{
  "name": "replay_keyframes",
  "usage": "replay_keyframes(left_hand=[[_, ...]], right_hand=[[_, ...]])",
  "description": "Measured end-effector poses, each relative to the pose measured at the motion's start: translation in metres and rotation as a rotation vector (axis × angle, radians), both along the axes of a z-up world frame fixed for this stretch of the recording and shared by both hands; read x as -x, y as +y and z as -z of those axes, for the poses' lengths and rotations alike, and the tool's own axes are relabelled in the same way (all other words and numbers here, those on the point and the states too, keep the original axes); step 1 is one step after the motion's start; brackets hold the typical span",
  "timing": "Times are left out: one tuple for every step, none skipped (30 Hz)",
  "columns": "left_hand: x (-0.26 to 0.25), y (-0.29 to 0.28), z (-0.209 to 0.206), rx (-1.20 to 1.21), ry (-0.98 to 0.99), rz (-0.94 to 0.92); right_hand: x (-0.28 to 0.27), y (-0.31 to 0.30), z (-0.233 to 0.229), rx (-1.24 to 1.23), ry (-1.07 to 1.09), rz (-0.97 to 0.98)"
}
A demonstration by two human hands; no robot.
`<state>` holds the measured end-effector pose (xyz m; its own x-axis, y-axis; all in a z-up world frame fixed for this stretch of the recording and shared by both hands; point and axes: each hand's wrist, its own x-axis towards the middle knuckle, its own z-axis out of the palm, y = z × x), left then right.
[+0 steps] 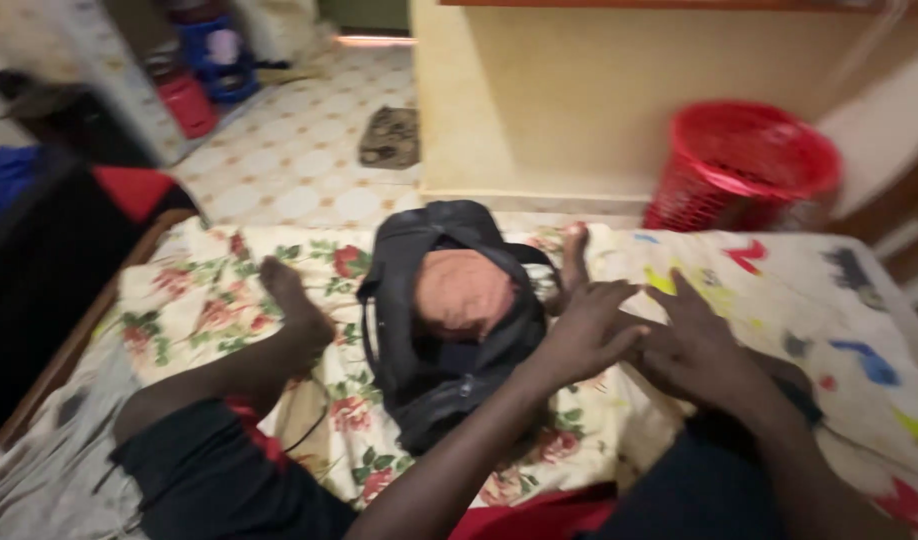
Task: The recorder is folding clothes and packing them into a black duffel bag on a bed.
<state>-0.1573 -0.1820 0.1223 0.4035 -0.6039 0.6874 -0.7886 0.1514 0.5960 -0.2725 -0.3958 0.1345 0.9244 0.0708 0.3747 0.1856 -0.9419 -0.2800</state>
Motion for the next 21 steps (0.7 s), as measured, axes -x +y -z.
replay_keyframes(left_hand=[[0.013, -0.016, -0.003, 0.002, 0.0, 0.035], [0.028, -0.032, -0.007, 0.012, -0.024, 0.087], [0.047, -0.047, -0.01, 0.019, -0.044, 0.147], [0.067, -0.055, -0.019, 0.018, -0.041, 0.19], [0.085, -0.065, -0.029, -0.004, -0.028, 0.241], [0.103, -0.075, -0.038, -0.027, -0.017, 0.292], [0.122, -0.083, -0.039, -0.029, -0.01, 0.337], [0.14, -0.089, -0.039, -0.074, 0.07, 0.39], [0.158, -0.095, -0.041, -0.122, 0.147, 0.45], [0.171, -0.106, -0.033, -0.125, 0.152, 0.501], [0.192, -0.119, -0.025, -0.089, 0.145, 0.569], [0.214, -0.13, -0.015, -0.052, 0.14, 0.638], [0.23, -0.134, -0.01, -0.056, 0.158, 0.687], [0.245, -0.136, -0.004, -0.06, 0.152, 0.684], [0.255, -0.137, 0.001, -0.068, 0.144, 0.671], [0.268, -0.134, 0.004, -0.076, 0.16, 0.709], [0.276, -0.134, 0.006, -0.051, 0.156, 0.73], [0.283, -0.134, 0.007, -0.026, 0.153, 0.75], [0.291, -0.132, 0.008, -0.029, 0.156, 0.765], [0.297, -0.129, 0.009, -0.067, 0.155, 0.772], [0.298, -0.127, 0.01, -0.106, 0.147, 0.77]], right_hand=[[0.027, -0.004, -0.012, 0.002, 0.0, 0.035], [0.054, -0.008, -0.024, 0.043, -0.021, 0.101], [0.086, -0.007, -0.036, 0.081, -0.037, 0.175], [0.112, -0.003, -0.044, 0.079, -0.033, 0.218], [0.136, 0.0, -0.053, 0.059, -0.034, 0.294], [0.16, 0.003, -0.062, 0.039, -0.036, 0.37], [0.181, 0.006, -0.062, 0.038, -0.027, 0.414], [0.201, 0.009, -0.063, -0.026, 0.002, 0.502], [0.221, 0.015, -0.066, -0.088, 0.027, 0.596], [0.237, 0.018, -0.063, -0.088, 0.032, 0.647], [0.259, 0.019, -0.062, -0.129, 0.022, 0.685], [0.282, 0.021, -0.06, -0.168, 0.008, 0.724], [0.3, 0.023, -0.053, -0.168, 0.023, 0.774], [0.317, 0.025, -0.046, -0.14, 0.011, 0.812], [0.329, 0.027, -0.039, -0.115, -0.001, 0.838], [0.345, 0.035, -0.038, -0.119, 0.015, 0.877], [0.355, 0.039, -0.037, -0.099, 0.026, 0.94], [0.365, 0.045, -0.037, -0.077, 0.037, 1.003], [0.377, 0.045, -0.032, -0.08, 0.041, 1.019], [0.388, 0.046, -0.028, -0.06, 0.034, 1.047], [0.392, 0.046, -0.023, -0.043, 0.023, 1.066]])
